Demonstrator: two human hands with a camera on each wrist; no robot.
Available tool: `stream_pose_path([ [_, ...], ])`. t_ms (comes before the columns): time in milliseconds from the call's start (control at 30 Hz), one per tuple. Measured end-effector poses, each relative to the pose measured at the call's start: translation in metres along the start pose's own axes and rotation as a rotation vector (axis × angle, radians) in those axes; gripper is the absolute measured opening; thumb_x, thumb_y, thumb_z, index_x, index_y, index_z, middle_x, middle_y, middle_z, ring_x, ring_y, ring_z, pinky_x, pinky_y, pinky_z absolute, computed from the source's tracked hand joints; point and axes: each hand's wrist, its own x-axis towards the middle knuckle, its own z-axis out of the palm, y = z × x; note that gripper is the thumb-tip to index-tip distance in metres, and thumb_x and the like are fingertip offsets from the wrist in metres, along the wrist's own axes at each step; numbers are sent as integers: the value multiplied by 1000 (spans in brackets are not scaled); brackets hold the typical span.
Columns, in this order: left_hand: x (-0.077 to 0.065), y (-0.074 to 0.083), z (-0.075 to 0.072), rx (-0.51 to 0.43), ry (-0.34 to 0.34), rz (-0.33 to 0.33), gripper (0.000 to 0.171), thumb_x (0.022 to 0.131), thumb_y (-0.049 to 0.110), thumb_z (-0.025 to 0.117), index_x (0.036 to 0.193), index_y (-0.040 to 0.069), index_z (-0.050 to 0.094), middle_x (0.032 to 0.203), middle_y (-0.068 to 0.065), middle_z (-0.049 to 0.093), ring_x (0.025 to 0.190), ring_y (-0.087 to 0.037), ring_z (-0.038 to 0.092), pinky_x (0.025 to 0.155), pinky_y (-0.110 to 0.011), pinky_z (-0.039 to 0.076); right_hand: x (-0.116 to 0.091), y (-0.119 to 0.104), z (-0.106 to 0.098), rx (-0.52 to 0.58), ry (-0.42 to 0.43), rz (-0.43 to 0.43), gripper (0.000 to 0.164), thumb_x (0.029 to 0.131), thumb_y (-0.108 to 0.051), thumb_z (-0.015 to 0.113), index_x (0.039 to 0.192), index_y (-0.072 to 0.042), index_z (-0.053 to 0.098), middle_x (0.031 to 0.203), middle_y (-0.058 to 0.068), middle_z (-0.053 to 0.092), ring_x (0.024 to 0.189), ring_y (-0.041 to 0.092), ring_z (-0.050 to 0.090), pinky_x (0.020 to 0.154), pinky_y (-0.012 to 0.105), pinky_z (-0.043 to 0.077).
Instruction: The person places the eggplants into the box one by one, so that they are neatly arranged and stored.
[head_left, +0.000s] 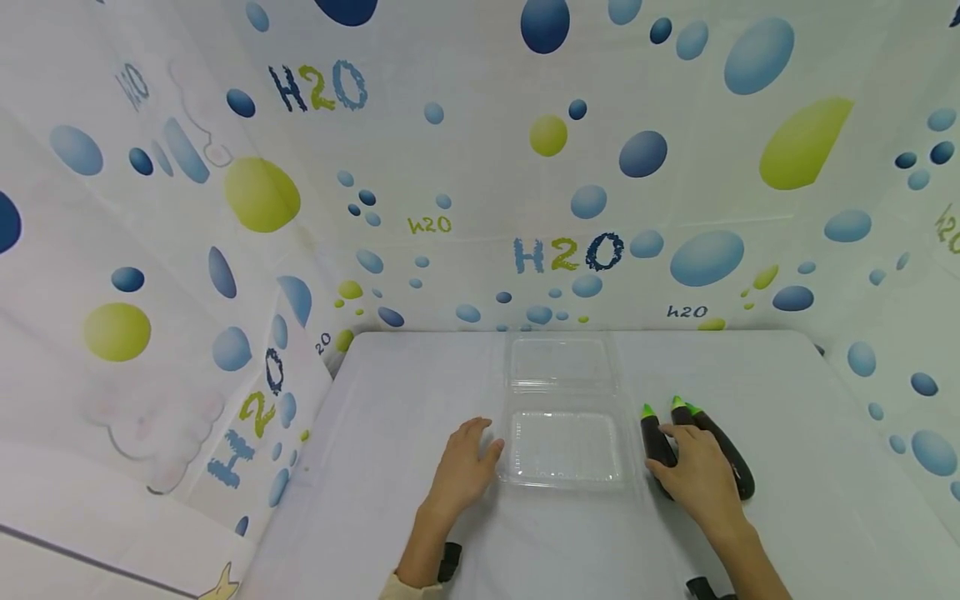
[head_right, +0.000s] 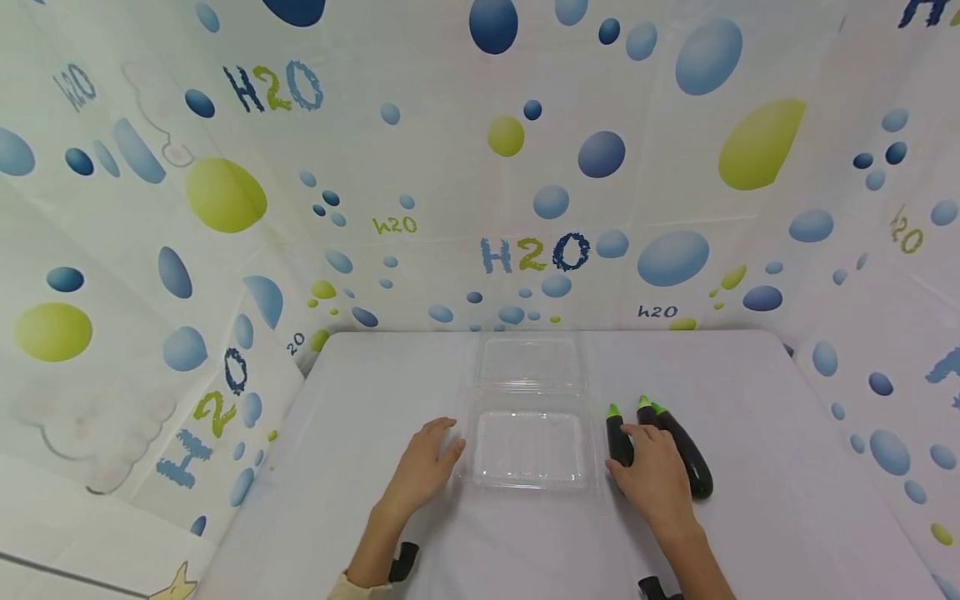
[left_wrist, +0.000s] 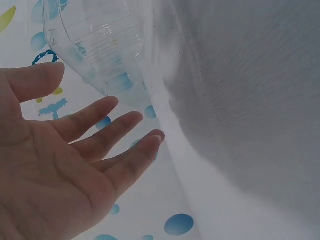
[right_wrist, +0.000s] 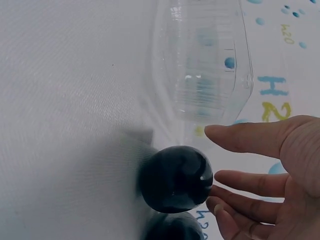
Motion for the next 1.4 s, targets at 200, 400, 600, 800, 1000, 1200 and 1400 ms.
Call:
stream_pose_path([
  [200, 2, -3, 5, -26, 9, -16, 45, 105, 28, 61, 139, -2, 60, 143, -24, 57, 133, -45, 53, 105, -61, 45, 0, 0, 0, -1, -9, 12, 63, 79, -17, 90, 131, 7, 64, 129, 34, 61, 121, 52, 54, 92, 67, 47],
  [400, 2, -4, 8, -23, 5, -15, 39, 105, 25, 62, 134, -2, 63, 115, -16, 68, 104, -30, 65, 85, -48, 55, -1, 0, -1, -18, -23, 5, 62, 78, -17, 90, 128, 9, 65, 124, 34, 63, 116, 53, 57, 91, 67, 48],
  [600, 5, -9, 10, -50, -34, -11, 39, 105, 25, 61, 135, 0, 62, 89, -1, 65, 71, -12, 58, 60, -30, 49, 0, 3, 2, -44, -46, 5, 61, 78, -18, 91, 127, 9, 66, 124, 35, 64, 115, 55, 59, 89, 67, 49],
  [800, 6, -9, 12, -100, -43, 2, 44, 105, 21, 61, 143, 0, 53, 79, 4, 61, 63, -10, 54, 57, -28, 46, 1, 5, 4, -56, -73, 17, 64, 78, -22, 91, 128, 8, 65, 119, 31, 68, 105, 49, 66, 82, 61, 53],
  [1000, 6, -10, 16, -139, -40, 19, 44, 105, 16, 60, 144, -1, 51, 76, 5, 59, 60, -8, 51, 54, -26, 44, 3, 4, 5, -62, -78, 18, 64, 77, -22, 92, 127, 7, 66, 117, 29, 70, 97, 44, 70, 75, 58, 55],
  [1200, 7, -9, 17, -184, -50, -3, 44, 105, 16, 57, 144, -1, 49, 73, 5, 58, 58, -8, 50, 52, -25, 42, 4, 2, 3, -77, -83, 36, 64, 76, -24, 91, 127, 6, 66, 113, 27, 72, 77, 32, 70, 60, 50, 53],
  [1400, 8, -8, 18, -197, -53, -1, 43, 105, 15, 57, 144, -1, 49, 75, 5, 59, 59, -8, 51, 53, -25, 42, 5, 3, 2, -77, -80, 43, 62, 78, -23, 89, 127, 6, 67, 113, 27, 73, 68, 25, 66, 54, 44, 50],
])
